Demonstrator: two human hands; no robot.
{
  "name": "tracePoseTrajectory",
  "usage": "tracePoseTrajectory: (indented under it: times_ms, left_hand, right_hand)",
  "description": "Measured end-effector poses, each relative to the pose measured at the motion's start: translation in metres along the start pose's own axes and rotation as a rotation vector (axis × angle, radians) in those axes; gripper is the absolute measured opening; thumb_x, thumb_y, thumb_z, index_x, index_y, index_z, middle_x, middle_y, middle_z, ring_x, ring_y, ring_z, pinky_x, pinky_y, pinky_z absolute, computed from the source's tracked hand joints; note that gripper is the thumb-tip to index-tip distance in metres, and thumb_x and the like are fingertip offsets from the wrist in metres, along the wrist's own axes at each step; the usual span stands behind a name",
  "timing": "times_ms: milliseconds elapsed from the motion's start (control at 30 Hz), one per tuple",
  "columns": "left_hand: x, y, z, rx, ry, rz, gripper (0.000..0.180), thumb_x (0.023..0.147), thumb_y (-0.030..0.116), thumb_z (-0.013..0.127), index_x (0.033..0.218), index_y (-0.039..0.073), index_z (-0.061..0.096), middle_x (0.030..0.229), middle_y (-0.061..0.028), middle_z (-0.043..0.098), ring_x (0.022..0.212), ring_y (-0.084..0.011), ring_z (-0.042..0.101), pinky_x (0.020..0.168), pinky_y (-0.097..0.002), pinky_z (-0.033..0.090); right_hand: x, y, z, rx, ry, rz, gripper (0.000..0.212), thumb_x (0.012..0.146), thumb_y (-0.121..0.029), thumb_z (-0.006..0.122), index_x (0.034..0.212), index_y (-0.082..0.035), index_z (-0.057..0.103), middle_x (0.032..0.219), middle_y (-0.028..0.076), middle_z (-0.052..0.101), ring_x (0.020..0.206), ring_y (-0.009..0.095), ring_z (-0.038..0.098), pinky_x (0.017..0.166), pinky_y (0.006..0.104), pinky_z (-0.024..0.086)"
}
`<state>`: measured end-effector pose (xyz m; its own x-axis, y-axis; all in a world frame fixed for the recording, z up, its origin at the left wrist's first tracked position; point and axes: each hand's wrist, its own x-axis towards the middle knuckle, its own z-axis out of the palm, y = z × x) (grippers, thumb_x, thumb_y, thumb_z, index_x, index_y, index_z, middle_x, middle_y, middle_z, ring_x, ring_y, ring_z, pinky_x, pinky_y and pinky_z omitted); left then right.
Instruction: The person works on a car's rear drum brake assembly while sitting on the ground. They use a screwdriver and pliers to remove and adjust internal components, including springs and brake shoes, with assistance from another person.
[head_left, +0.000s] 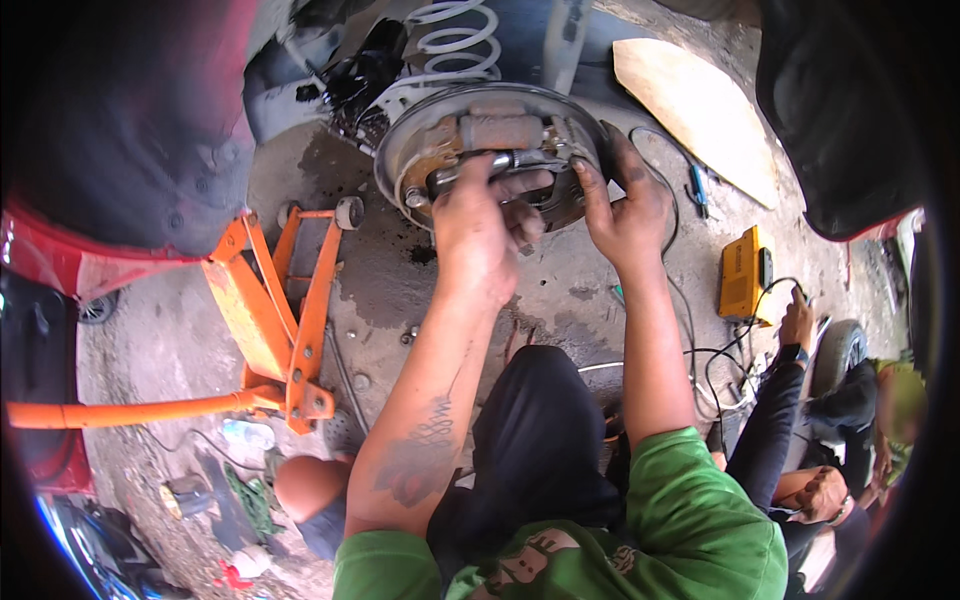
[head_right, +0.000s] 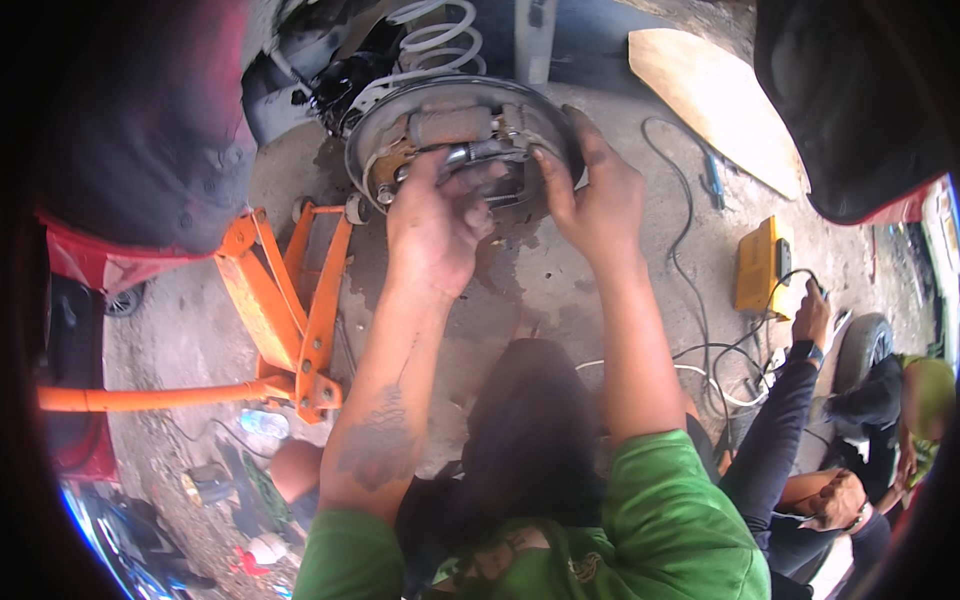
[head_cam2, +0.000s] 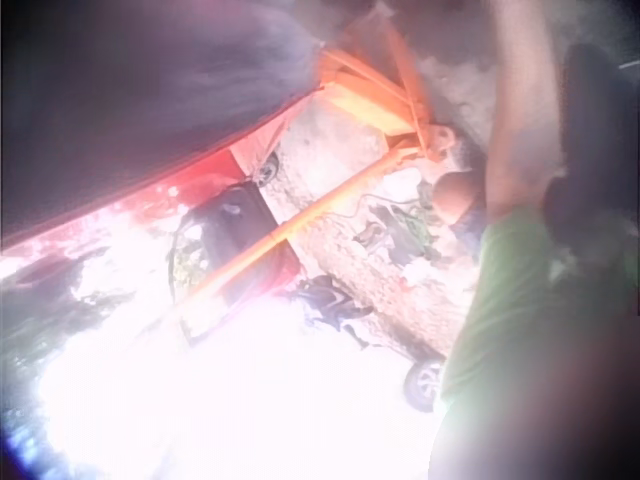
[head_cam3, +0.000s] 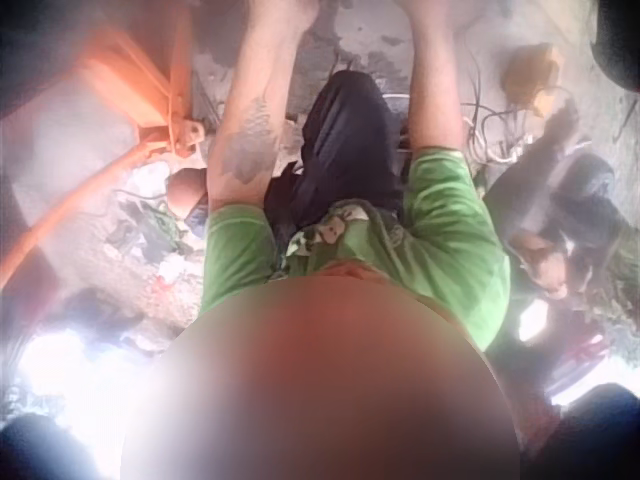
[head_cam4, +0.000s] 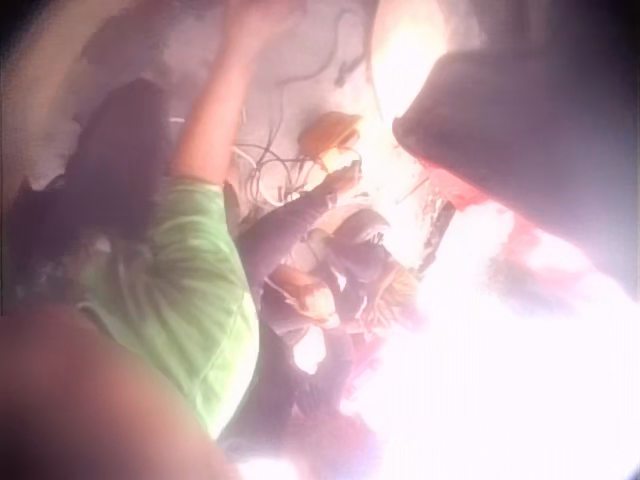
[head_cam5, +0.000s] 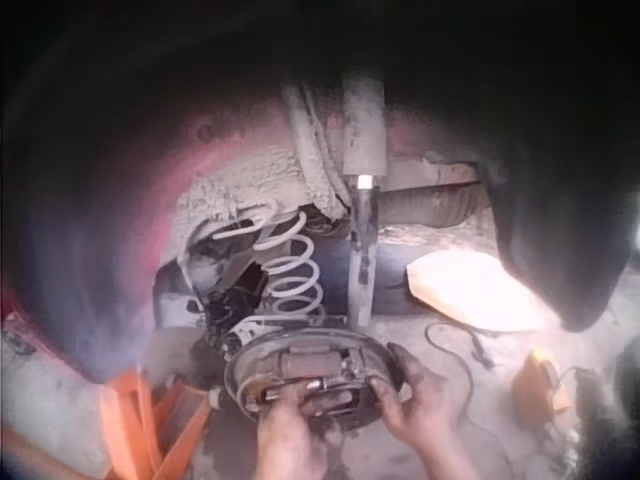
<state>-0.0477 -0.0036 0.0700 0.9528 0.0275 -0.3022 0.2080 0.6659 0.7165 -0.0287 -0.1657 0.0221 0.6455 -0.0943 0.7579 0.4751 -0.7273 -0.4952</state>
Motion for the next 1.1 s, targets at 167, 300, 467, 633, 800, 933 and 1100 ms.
tracePoseTrajectory:
  times_ms: [167,300,467,633,800,933,1100]
  left_hand:
    - [0.003,-0.004,-0.009,-0.067,-0.062,0.048,0.041,0.106,0.035,0.039,0.115,0.000,0.058,0.085,-0.0161,0.072,0.045,-0.0153,0.054,0.042,-0.0283,0.043]
    - [0.004,-0.006,-0.013,-0.030,-0.064,0.041,0.038,0.106,0.033,0.043,0.113,0.000,0.060,0.082,-0.0129,0.072,0.044,-0.0156,0.056,0.040,-0.0286,0.043]
    - [0.003,-0.006,-0.007,0.054,-0.035,0.087,0.035,0.107,0.028,0.044,0.103,-0.001,0.062,0.078,-0.0118,0.070,0.043,-0.0158,0.057,0.039,-0.0284,0.043]
    - [-0.002,-0.002,0.005,0.135,-0.030,0.097,0.045,0.109,0.027,0.034,0.097,-0.008,0.061,0.074,-0.0136,0.069,0.042,-0.0175,0.059,0.036,-0.0295,0.049]
    - [-0.007,0.005,0.002,0.219,-0.134,0.021,0.045,0.111,0.030,0.028,0.111,-0.005,0.057,0.085,-0.0166,0.072,0.048,-0.0155,0.058,0.043,-0.0285,0.049]
    - [-0.009,0.006,0.001,0.253,-0.163,0.020,0.045,0.111,0.029,0.026,0.113,-0.005,0.056,0.086,-0.0164,0.072,0.049,-0.0148,0.059,0.044,-0.0280,0.050]
    - [-0.003,0.011,0.002,0.268,-0.173,-0.072,0.046,0.112,0.030,0.022,0.118,-0.004,0.053,0.088,-0.0168,0.072,0.050,-0.0151,0.060,0.047,-0.0284,0.053]
  right_hand:
    - [-0.001,0.002,0.003,0.017,0.047,-0.039,0.049,0.088,-0.027,0.076,0.123,0.005,0.063,0.099,0.028,0.071,0.091,0.041,0.072,0.077,0.0405,0.058]
    - [0.001,0.000,0.002,-0.007,0.009,-0.011,0.049,0.090,-0.030,0.073,0.122,0.006,0.062,0.096,0.026,0.071,0.088,0.041,0.072,0.074,0.0408,0.057]
    - [0.006,-0.001,0.001,-0.074,-0.049,-0.032,0.054,0.090,-0.034,0.073,0.127,0.003,0.058,0.101,0.026,0.070,0.089,0.042,0.070,0.074,0.0431,0.056]
    - [0.007,0.003,0.013,-0.205,0.072,-0.136,0.051,0.090,-0.035,0.073,0.127,-0.002,0.060,0.104,0.021,0.071,0.091,0.040,0.071,0.075,0.0417,0.056]
    - [0.005,0.014,0.014,-0.208,0.079,-0.155,0.048,0.091,-0.034,0.073,0.123,0.000,0.063,0.101,0.020,0.073,0.089,0.035,0.074,0.075,0.0380,0.057]
    - [0.004,0.019,0.010,-0.249,0.072,-0.209,0.047,0.091,-0.032,0.073,0.121,0.002,0.063,0.096,0.021,0.073,0.084,0.034,0.075,0.072,0.0369,0.058]
    - [0.006,0.022,0.008,-0.233,0.076,-0.264,0.046,0.091,-0.029,0.074,0.121,0.003,0.063,0.091,0.021,0.073,0.080,0.032,0.075,0.068,0.0349,0.057]
